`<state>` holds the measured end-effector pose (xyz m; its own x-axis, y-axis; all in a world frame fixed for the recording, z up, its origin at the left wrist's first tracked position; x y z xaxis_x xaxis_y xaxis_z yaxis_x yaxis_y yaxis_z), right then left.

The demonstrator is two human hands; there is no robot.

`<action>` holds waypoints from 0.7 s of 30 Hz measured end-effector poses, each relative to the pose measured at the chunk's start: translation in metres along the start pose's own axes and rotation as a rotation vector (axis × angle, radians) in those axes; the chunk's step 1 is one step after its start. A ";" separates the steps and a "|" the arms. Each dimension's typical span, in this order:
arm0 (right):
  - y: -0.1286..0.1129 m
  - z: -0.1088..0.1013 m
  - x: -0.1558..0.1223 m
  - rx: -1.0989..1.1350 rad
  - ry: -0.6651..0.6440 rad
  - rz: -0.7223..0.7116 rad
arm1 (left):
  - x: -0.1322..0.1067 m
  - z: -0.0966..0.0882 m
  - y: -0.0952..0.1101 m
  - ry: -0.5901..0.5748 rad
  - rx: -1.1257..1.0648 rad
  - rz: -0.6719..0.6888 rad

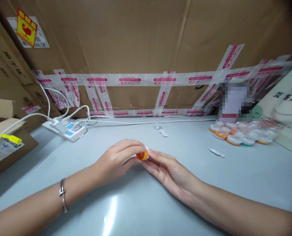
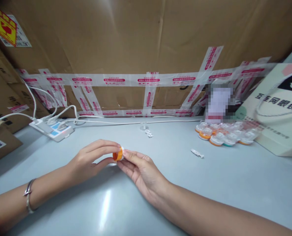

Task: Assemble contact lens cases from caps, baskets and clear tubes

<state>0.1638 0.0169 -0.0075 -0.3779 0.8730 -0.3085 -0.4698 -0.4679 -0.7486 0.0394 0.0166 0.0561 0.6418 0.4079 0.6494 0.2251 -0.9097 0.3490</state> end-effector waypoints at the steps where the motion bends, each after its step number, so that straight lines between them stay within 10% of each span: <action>1: 0.000 0.000 0.000 -0.005 -0.005 0.001 | 0.000 0.000 0.001 0.013 0.001 -0.003; 11: 0.000 0.002 -0.003 -0.032 -0.004 -0.001 | -0.004 0.003 0.011 -0.014 0.178 0.123; 21: -0.004 0.001 -0.002 -0.017 0.055 -0.046 | -0.002 -0.001 -0.004 0.093 -0.126 -0.138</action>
<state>0.1656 0.0164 -0.0031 -0.3113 0.9001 -0.3049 -0.4722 -0.4249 -0.7723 0.0364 0.0195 0.0537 0.5393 0.5392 0.6468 0.2089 -0.8298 0.5175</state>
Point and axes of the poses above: each hand's wrist, its own x-axis towards the middle knuckle, its own z-axis out of the palm, y = z × x, the point moved 5 cm from there along x, towards the middle knuckle, and after that the axes turned 12 degrees about -x, right-handed, at the moved point
